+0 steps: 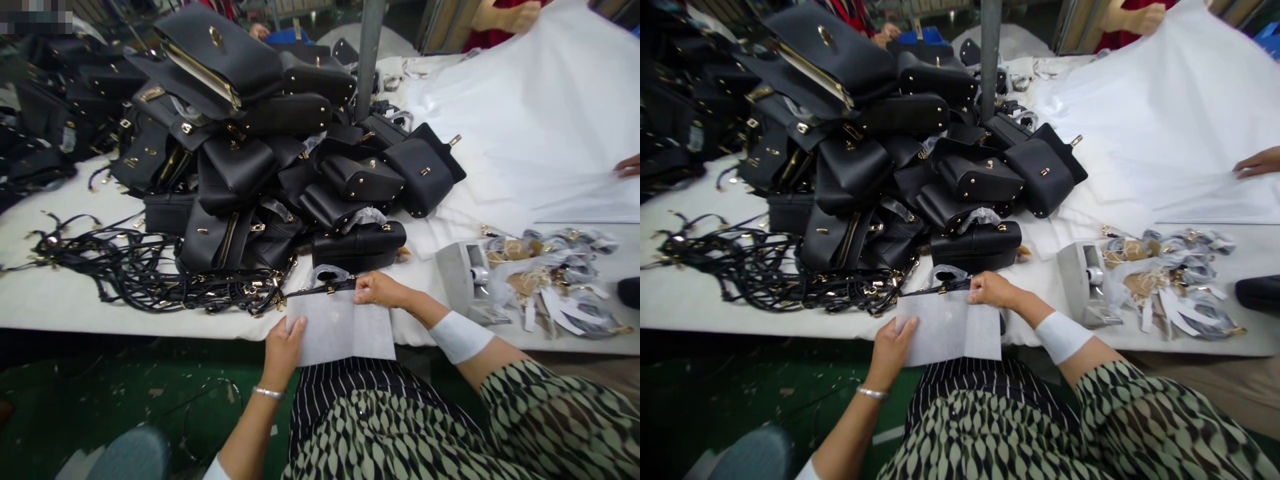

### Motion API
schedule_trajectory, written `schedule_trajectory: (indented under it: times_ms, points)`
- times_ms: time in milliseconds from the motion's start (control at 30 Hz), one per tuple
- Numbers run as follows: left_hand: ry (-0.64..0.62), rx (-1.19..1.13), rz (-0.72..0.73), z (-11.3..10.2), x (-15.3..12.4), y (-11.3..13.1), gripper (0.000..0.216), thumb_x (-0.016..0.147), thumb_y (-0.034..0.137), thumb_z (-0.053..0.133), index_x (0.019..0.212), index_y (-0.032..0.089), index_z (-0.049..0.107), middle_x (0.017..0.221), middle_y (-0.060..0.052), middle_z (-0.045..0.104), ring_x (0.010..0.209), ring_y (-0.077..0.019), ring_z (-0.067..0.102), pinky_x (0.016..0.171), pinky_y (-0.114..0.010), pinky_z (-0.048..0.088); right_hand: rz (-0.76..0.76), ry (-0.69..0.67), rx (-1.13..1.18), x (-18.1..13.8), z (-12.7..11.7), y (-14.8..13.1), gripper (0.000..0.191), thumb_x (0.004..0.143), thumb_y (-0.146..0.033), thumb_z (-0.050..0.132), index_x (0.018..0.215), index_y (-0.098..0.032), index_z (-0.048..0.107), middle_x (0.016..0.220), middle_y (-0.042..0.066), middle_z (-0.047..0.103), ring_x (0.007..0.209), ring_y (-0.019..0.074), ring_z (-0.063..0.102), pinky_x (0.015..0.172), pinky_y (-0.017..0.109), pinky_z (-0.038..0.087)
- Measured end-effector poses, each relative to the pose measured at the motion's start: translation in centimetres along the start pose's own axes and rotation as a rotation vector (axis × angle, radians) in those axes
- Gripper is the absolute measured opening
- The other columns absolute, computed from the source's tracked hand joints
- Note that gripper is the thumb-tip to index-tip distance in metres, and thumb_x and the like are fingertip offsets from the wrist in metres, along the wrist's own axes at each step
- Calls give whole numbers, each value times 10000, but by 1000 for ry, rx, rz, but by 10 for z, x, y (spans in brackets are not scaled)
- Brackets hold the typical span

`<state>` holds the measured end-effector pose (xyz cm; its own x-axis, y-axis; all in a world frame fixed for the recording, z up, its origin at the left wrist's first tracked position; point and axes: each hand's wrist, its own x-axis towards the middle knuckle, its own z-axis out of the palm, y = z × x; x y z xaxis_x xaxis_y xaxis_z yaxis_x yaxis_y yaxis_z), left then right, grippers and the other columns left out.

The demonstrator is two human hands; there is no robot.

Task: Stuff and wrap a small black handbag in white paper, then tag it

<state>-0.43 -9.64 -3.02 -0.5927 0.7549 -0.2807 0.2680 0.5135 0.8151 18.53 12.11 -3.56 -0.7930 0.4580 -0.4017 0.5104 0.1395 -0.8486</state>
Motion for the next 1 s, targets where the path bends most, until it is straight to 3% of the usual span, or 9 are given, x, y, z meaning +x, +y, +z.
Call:
schedule_trajectory:
  times_ms: [133,200,267,333,433,567,767,867,1000]
  points:
    - [59,278,17,5,3,-8,343,862,480,495,903,167,629,760,-55,653,767,-230,611,706,-312,460,-6,-8,-6,7,-1,12,320,626,-450,694,632,-148,589,562,-54,469,565,97,379,537,230,270]
    - [198,460,103,7,-3,-8,365,888,448,472,1031,133,589,883,-113,657,870,-266,615,781,-373,466,-14,-17,2,8,-1,16,342,639,-474,684,640,-145,590,569,-55,468,566,94,374,543,229,281]
    - [403,603,343,9,-13,-3,425,875,389,525,1179,94,507,1091,-189,603,1066,-321,555,912,-463,426,-19,-28,6,11,-2,17,356,641,-486,682,640,-141,593,568,-54,466,563,92,370,540,229,281]
    - [498,655,640,13,-25,7,507,839,293,591,1280,104,428,1223,-205,529,1202,-339,464,1012,-510,359,-22,-37,3,14,-3,17,357,637,-485,688,642,-138,601,563,-54,465,560,92,369,533,230,277]
    - [394,696,869,25,-42,23,539,827,179,578,1337,191,405,1230,-149,536,1255,-321,412,1061,-521,320,-27,-34,-3,19,-4,17,355,628,-480,700,642,-136,614,552,-55,460,554,92,367,525,230,269]
    - [326,768,941,46,-50,33,572,838,223,555,1385,271,397,1352,-103,486,1376,-355,210,1099,-587,220,-26,-35,-2,24,-6,18,369,611,-485,717,644,-129,631,538,-53,463,553,94,372,521,231,276]
    - [-132,857,725,62,-22,17,494,926,444,447,1396,302,389,1482,-41,369,1355,-317,304,1081,-550,275,-1,-35,13,26,-8,11,361,613,-478,710,621,-128,620,528,-48,464,544,96,379,514,234,290]
    - [-158,868,736,62,-13,10,491,951,465,376,1415,307,354,1513,-9,310,1381,-300,256,1077,-539,274,37,15,64,16,-5,11,353,620,-469,712,657,-130,618,565,-35,508,557,107,418,525,240,322]
    - [-156,886,767,62,-13,10,509,961,465,344,1436,286,315,1530,10,267,1409,-289,186,1110,-533,212,172,85,470,-15,1,23,493,580,-405,787,952,-141,600,781,13,629,705,161,559,637,269,429]
